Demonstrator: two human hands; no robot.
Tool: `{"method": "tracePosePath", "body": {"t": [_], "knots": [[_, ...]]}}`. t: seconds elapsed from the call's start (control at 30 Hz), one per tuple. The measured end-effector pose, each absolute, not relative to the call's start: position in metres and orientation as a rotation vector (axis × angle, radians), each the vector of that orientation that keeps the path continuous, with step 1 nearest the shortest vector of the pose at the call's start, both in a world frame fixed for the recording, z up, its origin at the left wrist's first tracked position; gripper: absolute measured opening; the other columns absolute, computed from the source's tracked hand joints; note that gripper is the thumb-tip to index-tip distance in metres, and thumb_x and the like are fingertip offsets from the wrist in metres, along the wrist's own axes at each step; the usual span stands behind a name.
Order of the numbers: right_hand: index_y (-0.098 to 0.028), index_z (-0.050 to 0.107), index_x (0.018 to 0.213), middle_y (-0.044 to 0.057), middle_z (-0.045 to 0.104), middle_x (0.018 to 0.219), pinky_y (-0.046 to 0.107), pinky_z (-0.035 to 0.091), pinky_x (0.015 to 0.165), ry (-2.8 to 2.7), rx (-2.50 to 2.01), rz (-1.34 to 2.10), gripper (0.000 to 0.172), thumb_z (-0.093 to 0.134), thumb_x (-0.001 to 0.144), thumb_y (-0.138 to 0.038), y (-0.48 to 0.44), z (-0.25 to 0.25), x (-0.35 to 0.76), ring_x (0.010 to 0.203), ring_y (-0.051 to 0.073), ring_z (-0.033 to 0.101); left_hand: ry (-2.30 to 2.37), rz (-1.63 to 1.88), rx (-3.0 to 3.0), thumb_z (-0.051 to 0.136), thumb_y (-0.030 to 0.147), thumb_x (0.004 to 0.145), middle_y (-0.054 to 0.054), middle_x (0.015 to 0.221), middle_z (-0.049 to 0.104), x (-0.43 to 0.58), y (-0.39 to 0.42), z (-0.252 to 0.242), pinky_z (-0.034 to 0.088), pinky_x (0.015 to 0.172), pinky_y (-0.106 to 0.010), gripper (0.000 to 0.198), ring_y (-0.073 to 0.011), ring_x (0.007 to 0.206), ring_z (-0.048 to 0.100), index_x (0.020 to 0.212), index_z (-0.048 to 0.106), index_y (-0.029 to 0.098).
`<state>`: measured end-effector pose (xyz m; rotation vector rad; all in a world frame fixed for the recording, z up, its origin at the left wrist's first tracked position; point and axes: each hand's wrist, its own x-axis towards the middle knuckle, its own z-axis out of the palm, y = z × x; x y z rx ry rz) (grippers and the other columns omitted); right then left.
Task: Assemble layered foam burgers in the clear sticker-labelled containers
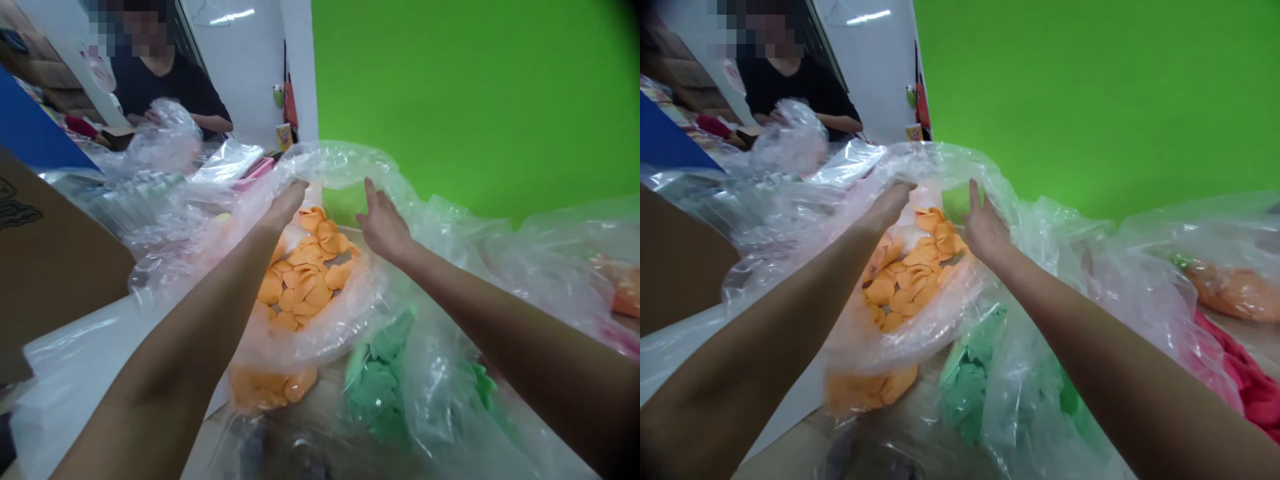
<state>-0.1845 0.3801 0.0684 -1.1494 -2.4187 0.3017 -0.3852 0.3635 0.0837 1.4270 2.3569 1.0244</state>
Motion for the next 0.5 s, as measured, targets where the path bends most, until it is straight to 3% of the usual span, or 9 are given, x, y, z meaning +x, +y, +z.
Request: {"method": "tracePosePath", "body": {"t": [0.1,0.3,0.5], "knots": [[-0.018,-0.008,0.138,0.020,0.016,0.141,0.049,0.031,0.094,-2.289,-1.134,0.135,0.074,0.041,0.084,-0.031,0.373,0.064,-0.176,0.126,0.037,0.024,2.387,0.987,1.490,0.029,0.035,0.091,-0.007,0.121,0.048,-0.387,0.367,0.083,0.043,0.085,-0.040,0.037,-0.0202,0.103,0.051,0.122,0.040,0.018],[-0.008,-0.003,0.138,0.022,0.014,0.141,0.048,0.029,0.096,-2.279,-1.219,-0.018,0.071,0.039,0.082,-0.025,0.375,0.047,-0.158,0.123,0.037,0.029,2.329,0.524,1.633,0.050,0.035,0.083,-0.006,0.110,0.054,-0.371,0.372,0.029,0.045,0.082,-0.042,0.032,-0.0232,0.097,0.054,0.107,0.053,0.013],[-0.011,0.005,0.138,0.022,0.017,0.140,0.048,0.032,0.093,-2.391,-1.172,-0.022,0.068,0.041,0.082,-0.025,0.373,0.045,-0.153,0.123,0.037,0.028,2.344,0.156,1.765,0.051,0.033,0.083,-0.010,0.127,0.042,-0.353,0.382,-0.018,0.036,0.091,-0.051,0.043,-0.0266,0.112,0.044,0.122,0.042,0.018]]}}
